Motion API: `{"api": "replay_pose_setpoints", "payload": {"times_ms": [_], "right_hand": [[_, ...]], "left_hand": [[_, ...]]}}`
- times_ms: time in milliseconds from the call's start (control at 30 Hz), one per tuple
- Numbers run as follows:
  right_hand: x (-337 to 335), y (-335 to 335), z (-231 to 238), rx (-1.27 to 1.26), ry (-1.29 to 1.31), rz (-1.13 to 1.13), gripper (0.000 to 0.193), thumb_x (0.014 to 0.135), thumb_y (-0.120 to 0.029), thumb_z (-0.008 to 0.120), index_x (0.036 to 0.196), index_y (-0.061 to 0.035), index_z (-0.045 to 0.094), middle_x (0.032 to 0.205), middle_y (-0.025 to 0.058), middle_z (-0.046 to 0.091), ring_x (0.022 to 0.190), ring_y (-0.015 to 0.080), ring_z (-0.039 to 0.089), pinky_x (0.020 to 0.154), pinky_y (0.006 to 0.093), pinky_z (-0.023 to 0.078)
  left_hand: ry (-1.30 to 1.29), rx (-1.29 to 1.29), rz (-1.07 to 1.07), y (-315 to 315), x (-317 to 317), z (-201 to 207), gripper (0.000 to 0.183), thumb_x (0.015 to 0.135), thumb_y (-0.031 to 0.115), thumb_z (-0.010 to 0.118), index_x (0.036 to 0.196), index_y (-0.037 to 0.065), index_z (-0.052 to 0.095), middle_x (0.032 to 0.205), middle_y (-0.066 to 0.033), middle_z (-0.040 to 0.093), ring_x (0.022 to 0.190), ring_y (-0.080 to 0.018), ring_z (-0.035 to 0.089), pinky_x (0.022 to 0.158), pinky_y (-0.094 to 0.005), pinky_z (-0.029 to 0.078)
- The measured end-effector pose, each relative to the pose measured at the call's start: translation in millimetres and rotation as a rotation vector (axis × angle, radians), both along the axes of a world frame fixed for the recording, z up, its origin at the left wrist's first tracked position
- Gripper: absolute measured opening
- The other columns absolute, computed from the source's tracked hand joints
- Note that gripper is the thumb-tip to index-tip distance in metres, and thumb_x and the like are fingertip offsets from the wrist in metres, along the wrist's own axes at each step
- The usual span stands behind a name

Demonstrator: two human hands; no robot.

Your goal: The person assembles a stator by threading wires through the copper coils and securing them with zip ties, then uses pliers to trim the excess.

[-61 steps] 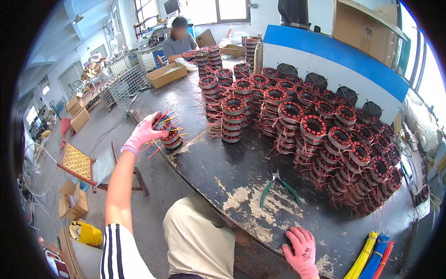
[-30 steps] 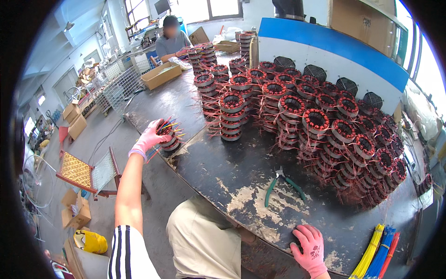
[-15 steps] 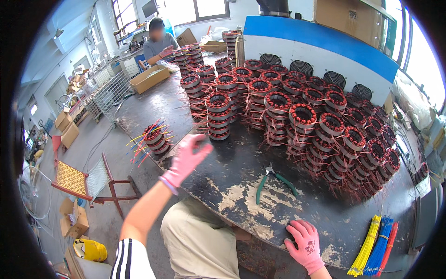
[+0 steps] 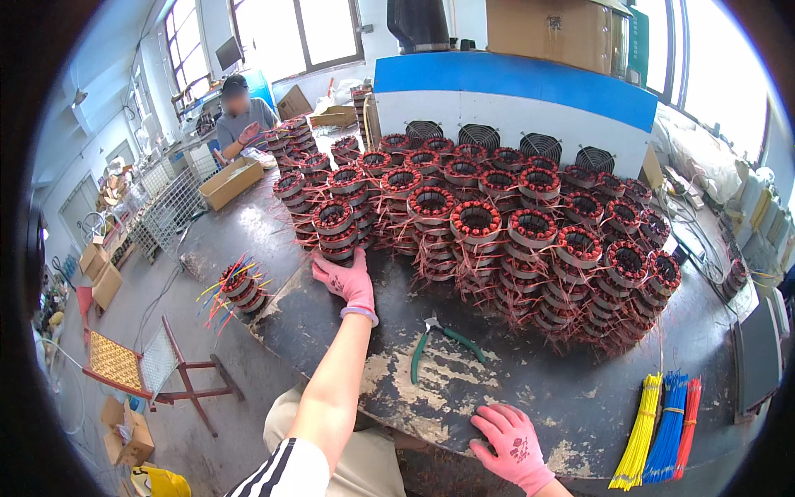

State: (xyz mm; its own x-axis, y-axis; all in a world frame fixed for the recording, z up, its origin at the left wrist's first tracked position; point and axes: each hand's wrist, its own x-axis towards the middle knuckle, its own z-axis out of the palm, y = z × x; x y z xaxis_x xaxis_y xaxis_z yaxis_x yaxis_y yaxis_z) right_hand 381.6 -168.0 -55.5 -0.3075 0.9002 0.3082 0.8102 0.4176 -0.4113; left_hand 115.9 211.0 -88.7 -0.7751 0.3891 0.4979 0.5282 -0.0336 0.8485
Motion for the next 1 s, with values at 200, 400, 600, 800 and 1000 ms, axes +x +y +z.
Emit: {"api": "replay_pose_setpoints", "payload": {"times_ms": [200, 400, 600, 800, 1000], "right_hand": [[2.6, -5.0, 1.8, -0.030, 0.077, -0.007, 0.043, 0.087, -0.023, 0.070, 0.126, -0.0079, 0.065, 0.134, 0.0134, 0.062, 0.128, 0.0358, 0.054, 0.111, 0.0493, 0.041], [1.3, -0.6, 3.9, -0.046, 0.084, 0.007, 0.044, 0.085, -0.026, 0.072, 0.124, -0.0088, 0.066, 0.132, 0.0112, 0.063, 0.127, 0.0339, 0.056, 0.109, 0.0492, 0.042], [1.1, 0.6, 2.9, -0.016, 0.066, 0.008, 0.043, 0.083, -0.029, 0.073, 0.121, -0.0094, 0.067, 0.130, 0.0088, 0.065, 0.125, 0.0321, 0.058, 0.107, 0.0482, 0.044], [1.3, -1.8, 0.4, 0.042, 0.057, 0.008, 0.042, 0.083, -0.025, 0.073, 0.121, -0.0077, 0.067, 0.130, 0.0099, 0.064, 0.125, 0.0329, 0.057, 0.108, 0.0479, 0.044], [4.7, -4.8, -3.2, 0.046, 0.022, 0.002, 0.042, 0.086, -0.026, 0.072, 0.123, -0.0075, 0.065, 0.133, 0.0107, 0.063, 0.128, 0.0333, 0.056, 0.109, 0.0477, 0.043]], "left_hand": [[0.041, -0.141, -0.029, 8.9, -4.6, 4.2, 0.115, 0.063, 0.039, 0.095, 0.152, 0.000, 0.033, 0.152, -0.0209, 0.040, 0.141, -0.0391, 0.041, 0.115, -0.0483, 0.038], [0.051, 0.029, -0.197, 20.0, -33.7, -3.8, 0.114, 0.057, 0.038, 0.097, 0.145, -0.001, 0.036, 0.139, -0.0228, 0.043, 0.132, -0.0415, 0.045, 0.114, -0.0488, 0.038], [0.086, 0.069, -0.329, 6.3, -43.9, -12.1, 0.117, 0.056, 0.035, 0.100, 0.144, -0.003, 0.033, 0.141, -0.0232, 0.038, 0.130, -0.0382, 0.043, 0.114, -0.0469, 0.036], [0.036, 0.096, -0.598, -30.3, -45.7, -29.1, 0.116, 0.053, 0.026, 0.102, 0.144, -0.001, 0.034, 0.138, -0.0182, 0.037, 0.129, -0.0336, 0.043, 0.113, -0.0446, 0.039], [-0.139, 0.072, -0.863, -80.2, -8.2, -41.3, 0.116, 0.054, 0.021, 0.101, 0.145, 0.000, 0.032, 0.140, -0.0171, 0.039, 0.130, -0.0302, 0.044, 0.113, -0.0429, 0.038]]}}
